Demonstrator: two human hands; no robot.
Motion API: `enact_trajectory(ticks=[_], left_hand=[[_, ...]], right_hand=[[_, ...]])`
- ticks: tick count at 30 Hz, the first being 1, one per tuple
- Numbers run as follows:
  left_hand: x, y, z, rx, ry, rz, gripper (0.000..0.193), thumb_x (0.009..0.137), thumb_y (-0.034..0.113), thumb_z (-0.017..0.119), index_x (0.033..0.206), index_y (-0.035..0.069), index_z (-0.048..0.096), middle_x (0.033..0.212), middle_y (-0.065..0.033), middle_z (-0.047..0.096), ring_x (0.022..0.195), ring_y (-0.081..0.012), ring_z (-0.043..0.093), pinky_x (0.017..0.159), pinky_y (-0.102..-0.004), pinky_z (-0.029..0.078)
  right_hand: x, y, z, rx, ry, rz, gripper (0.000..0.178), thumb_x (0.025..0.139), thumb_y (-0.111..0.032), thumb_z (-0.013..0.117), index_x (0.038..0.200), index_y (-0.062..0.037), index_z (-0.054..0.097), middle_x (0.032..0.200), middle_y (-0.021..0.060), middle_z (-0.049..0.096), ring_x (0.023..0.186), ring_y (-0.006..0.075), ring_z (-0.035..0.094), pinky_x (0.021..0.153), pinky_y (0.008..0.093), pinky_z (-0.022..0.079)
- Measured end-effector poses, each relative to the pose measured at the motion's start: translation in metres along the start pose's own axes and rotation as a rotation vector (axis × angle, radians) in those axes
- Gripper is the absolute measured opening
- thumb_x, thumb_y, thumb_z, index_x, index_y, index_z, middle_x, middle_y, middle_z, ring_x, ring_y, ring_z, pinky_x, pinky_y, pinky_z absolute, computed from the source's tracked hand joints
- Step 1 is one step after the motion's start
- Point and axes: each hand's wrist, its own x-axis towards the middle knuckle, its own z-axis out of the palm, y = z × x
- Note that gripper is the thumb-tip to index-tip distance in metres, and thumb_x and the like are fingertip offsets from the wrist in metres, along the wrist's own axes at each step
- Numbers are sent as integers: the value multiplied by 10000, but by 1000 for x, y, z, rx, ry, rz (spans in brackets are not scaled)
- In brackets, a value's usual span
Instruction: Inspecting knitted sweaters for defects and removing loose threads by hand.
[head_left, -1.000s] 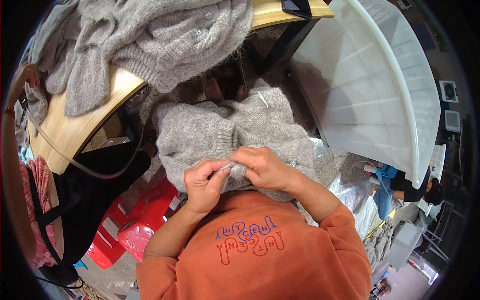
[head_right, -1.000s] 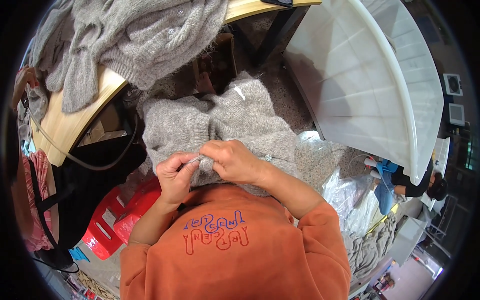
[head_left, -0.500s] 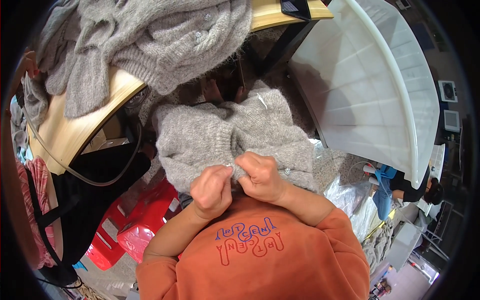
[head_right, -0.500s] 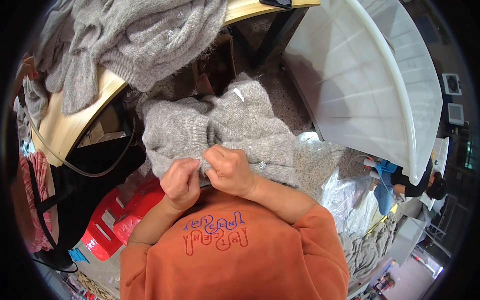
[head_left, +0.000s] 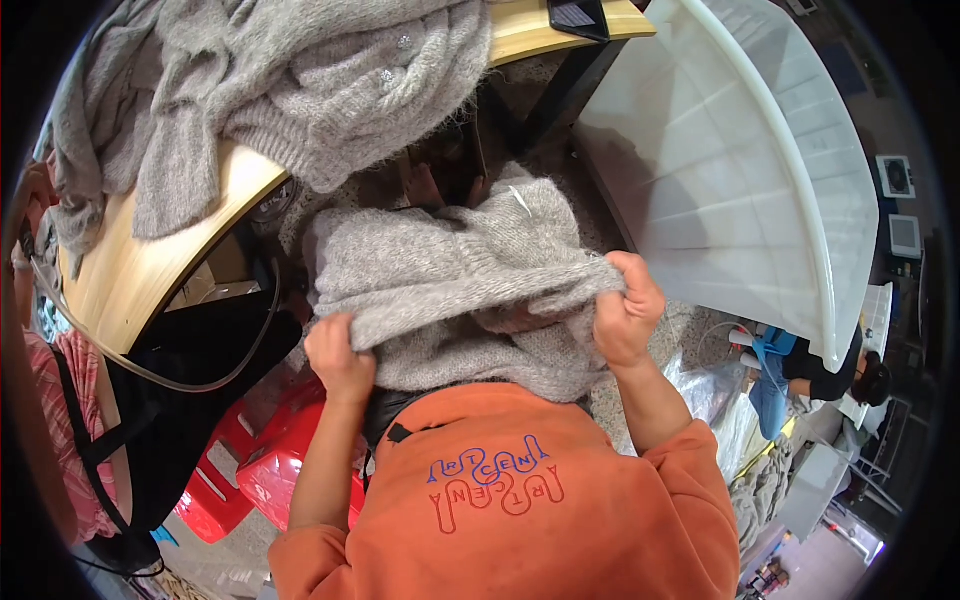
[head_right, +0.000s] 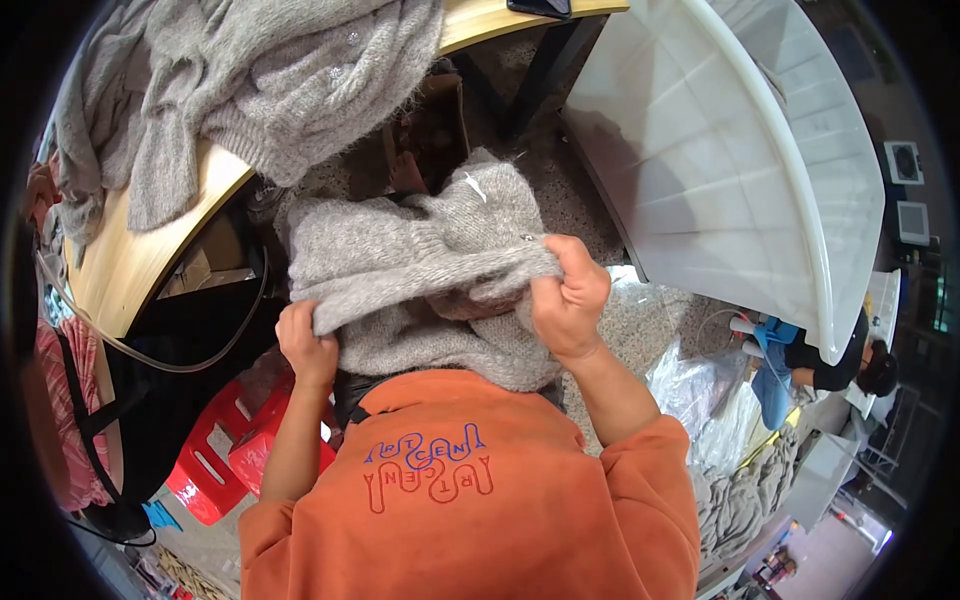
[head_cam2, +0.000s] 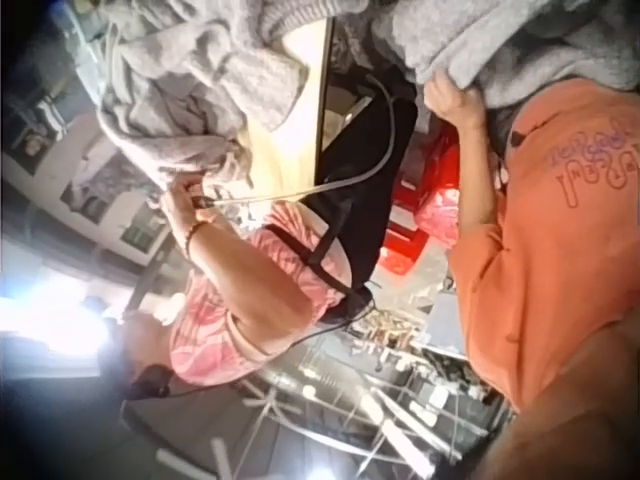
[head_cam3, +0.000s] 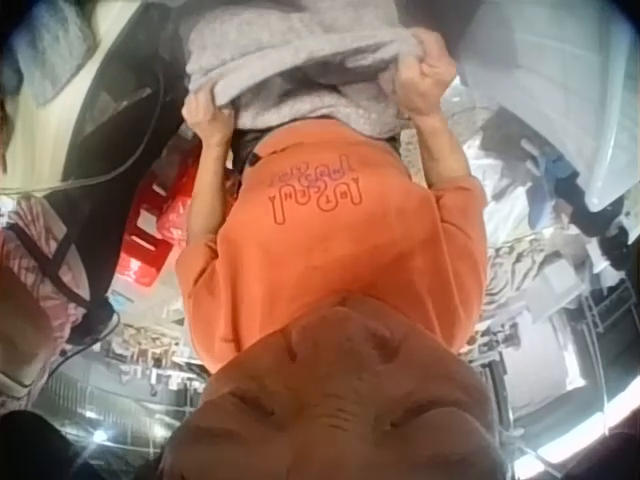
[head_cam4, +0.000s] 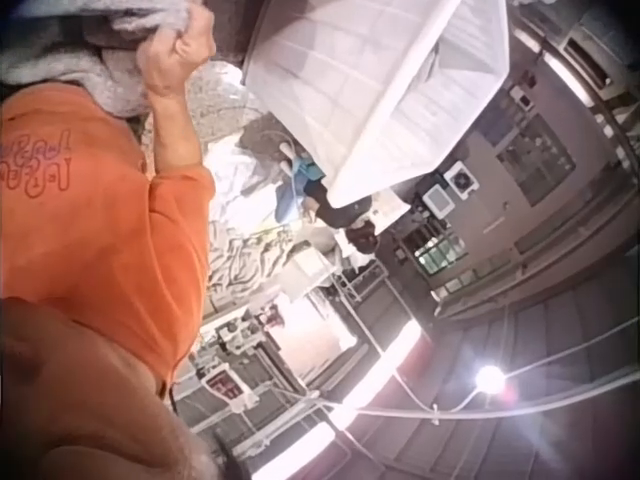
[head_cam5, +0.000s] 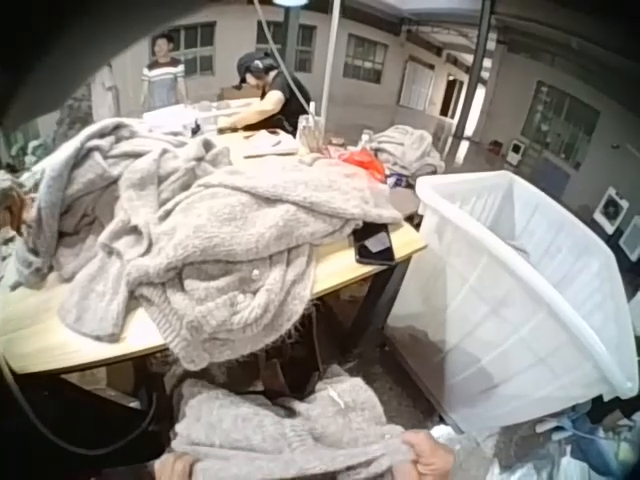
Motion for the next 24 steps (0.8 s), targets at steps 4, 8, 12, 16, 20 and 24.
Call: enact_trajectory(ticks=[4,8,12,16,20,24], left_hand=[[-12,-38,18,-220,-70,-486,183,636,-54,500,789,4,584,719,-79,614,654,-154,550,602,-288,421],[28,9,-60,-953,-700,-534,208,617,16,623,821,-19,626,748,-15,638,696,-97,573,625,-237,450],[63,89,-92,-1443,-889,282,248,617,72,657,834,-42,621,744,-62,635,650,-126,588,646,-260,471],[49,121,-39,-1440,-1113,-545,363,646,75,671,976,-40,574,825,-136,619,736,-221,591,678,-309,465],[44,105,-1,-539,-357,-164,395,679,129,686,1019,-11,541,908,-168,567,800,-296,565,686,-341,457],[58,130,0,-657,-322,49,415,653,154,705,1004,9,539,905,-164,550,794,-302,557,705,-353,458]], right_hand=[[-11,9,3,69,3,59,251,672,74,418,865,26,571,689,29,555,648,70,502,581,209,408],[-6,17,-4,127,60,190,257,690,84,395,861,28,579,719,5,568,661,62,501,607,198,407],[3,27,-12,235,144,292,267,690,94,381,849,31,586,747,-4,579,681,59,502,636,190,406],[5,32,-10,197,171,319,236,700,90,404,835,26,587,747,-1,580,689,57,496,639,194,408],[-6,39,-15,41,81,235,206,703,86,423,825,27,578,736,1,555,687,60,488,633,192,400],[-8,38,-11,52,76,256,134,722,51,494,824,19,575,706,22,564,662,56,496,589,212,413]])
